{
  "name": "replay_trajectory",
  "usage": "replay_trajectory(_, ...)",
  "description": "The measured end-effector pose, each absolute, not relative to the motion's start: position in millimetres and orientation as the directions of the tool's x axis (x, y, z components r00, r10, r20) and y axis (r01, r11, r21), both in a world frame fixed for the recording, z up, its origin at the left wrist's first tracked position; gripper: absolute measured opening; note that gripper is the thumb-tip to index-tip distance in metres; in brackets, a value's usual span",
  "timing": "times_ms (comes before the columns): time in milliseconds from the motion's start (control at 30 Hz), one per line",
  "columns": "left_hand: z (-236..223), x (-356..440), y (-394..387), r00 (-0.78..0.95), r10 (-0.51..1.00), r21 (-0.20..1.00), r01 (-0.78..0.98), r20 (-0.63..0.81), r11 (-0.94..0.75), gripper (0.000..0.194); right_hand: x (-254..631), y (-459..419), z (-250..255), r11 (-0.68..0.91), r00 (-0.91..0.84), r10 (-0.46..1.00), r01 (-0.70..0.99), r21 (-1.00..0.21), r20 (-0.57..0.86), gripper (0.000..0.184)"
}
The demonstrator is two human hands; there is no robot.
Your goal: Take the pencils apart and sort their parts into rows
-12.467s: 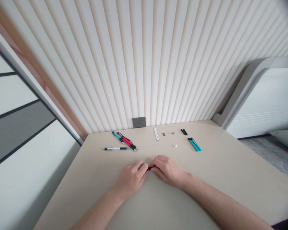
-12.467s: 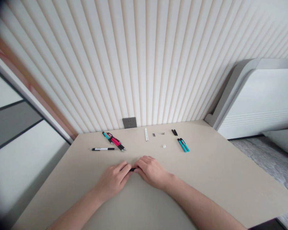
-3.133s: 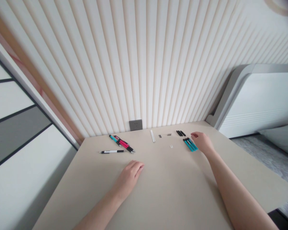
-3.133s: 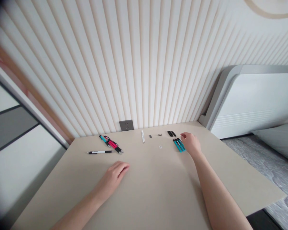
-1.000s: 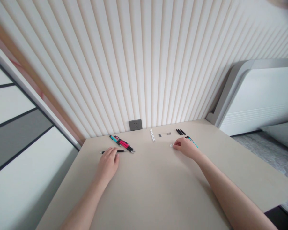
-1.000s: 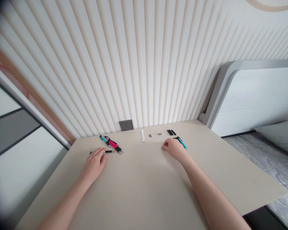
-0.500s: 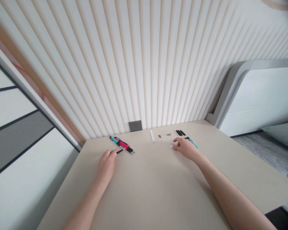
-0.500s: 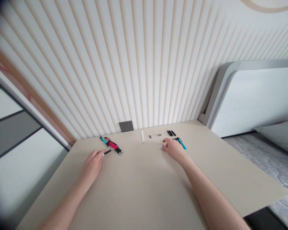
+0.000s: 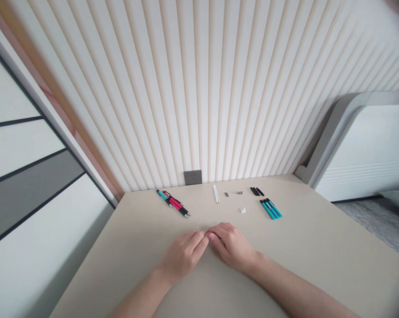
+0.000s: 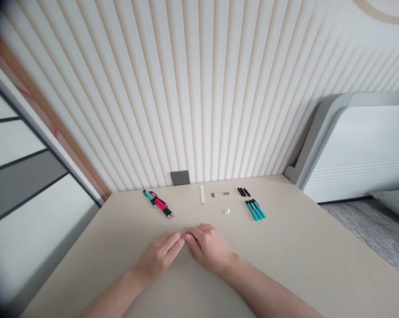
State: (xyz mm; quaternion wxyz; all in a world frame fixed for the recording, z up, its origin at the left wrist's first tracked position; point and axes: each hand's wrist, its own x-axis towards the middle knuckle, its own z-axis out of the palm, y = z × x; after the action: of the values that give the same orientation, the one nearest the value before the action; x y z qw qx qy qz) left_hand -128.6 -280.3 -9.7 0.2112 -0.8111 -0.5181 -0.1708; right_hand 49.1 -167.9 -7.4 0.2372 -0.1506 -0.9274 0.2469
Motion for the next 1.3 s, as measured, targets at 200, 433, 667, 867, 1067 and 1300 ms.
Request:
replay_trajectory(200,-13,-131,-274,0.352,0.790,-0.148,0.935,0.502,-0.323,0.019,47,-151,-23,0.814,-0.878,0.403,0.215,-0.540,0.258,0.045)
replay_trajectory(433,-21,-133,-273,0.392,0.821,-0.204,0.919,0.414,-0.336,0.020,44,-150,-33,0.848,-0.882,0.378,0.209,-0.488,0.280,0.042)
replay_trajectory(667,-18,-142,-272,0.313,0.863,0.091,0.922,0.395,-0.376,0.024,44,-159,-28,0.915,-0.878,0.328,0.204,-0.348,0.348,0.041)
replay_trajectory(867,-19,-140,-275,0.297,0.846,0.078,0.927,0.443,-0.366,0.024,46,-163,-22,0.919,-0.869,0.313,0.176,-0.352,0.382,0.033)
replay_trajectory(1067,-23,-134,-274,0.280,0.855,-0.027,0.954,0.437,-0.298,0.019,48,-157,-21,0.832,-0.875,0.405,0.232,-0.504,0.265,0.033)
replay_trajectory(1300,-23,-134,-276,0.227,0.874,-0.024,0.970,0.430,-0.241,0.018,50,-159,-21,0.695,-0.815,0.527,0.251,-0.674,0.240,0.011)
